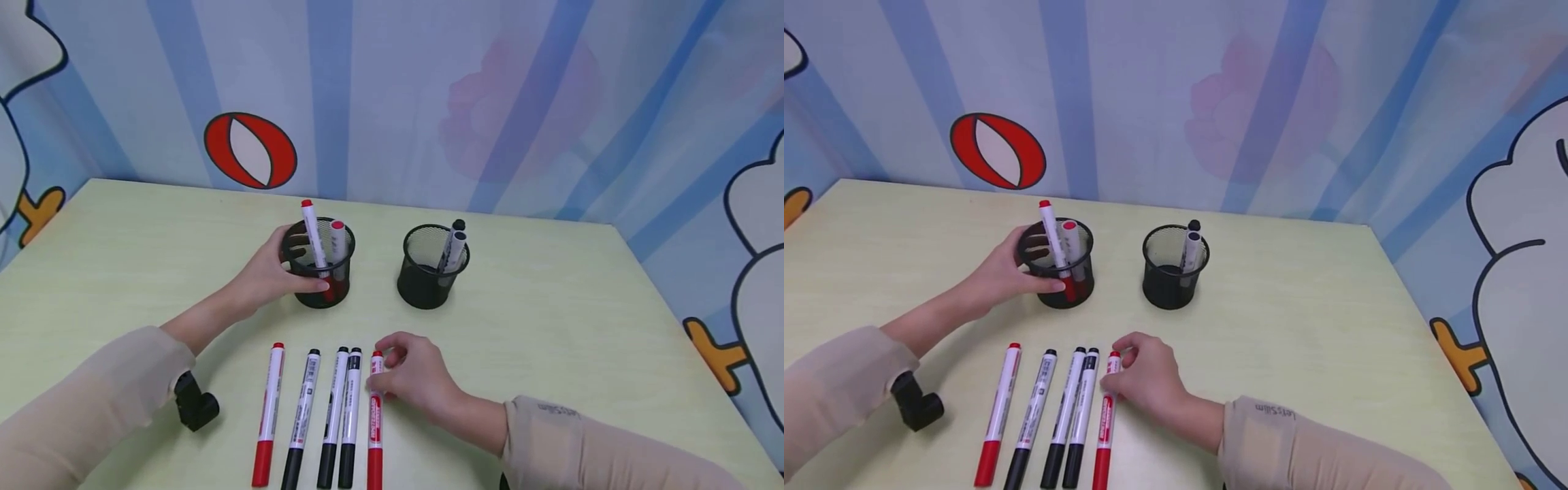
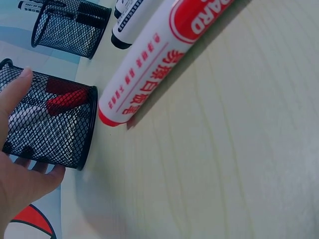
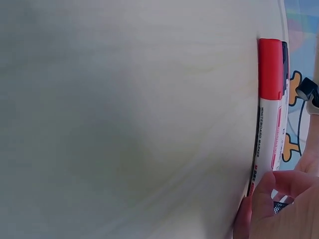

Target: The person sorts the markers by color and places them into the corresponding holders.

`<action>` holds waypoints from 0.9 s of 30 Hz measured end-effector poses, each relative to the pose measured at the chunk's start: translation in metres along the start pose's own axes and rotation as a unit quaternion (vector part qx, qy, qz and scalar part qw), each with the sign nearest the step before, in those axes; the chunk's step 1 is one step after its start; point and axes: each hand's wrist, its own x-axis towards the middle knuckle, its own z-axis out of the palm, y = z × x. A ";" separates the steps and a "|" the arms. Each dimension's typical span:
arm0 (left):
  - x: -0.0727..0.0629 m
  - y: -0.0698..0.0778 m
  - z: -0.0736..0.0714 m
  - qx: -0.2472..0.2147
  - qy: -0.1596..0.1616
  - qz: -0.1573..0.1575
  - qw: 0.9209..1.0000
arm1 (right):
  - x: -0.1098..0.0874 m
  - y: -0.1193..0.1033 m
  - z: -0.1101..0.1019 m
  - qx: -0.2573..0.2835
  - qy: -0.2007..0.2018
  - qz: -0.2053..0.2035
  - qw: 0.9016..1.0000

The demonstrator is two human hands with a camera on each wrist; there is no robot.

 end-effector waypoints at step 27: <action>-0.004 0.000 -0.001 -0.004 0.003 0.006 1.000 | 0.008 -0.011 -0.018 -0.122 -0.127 0.016 0.984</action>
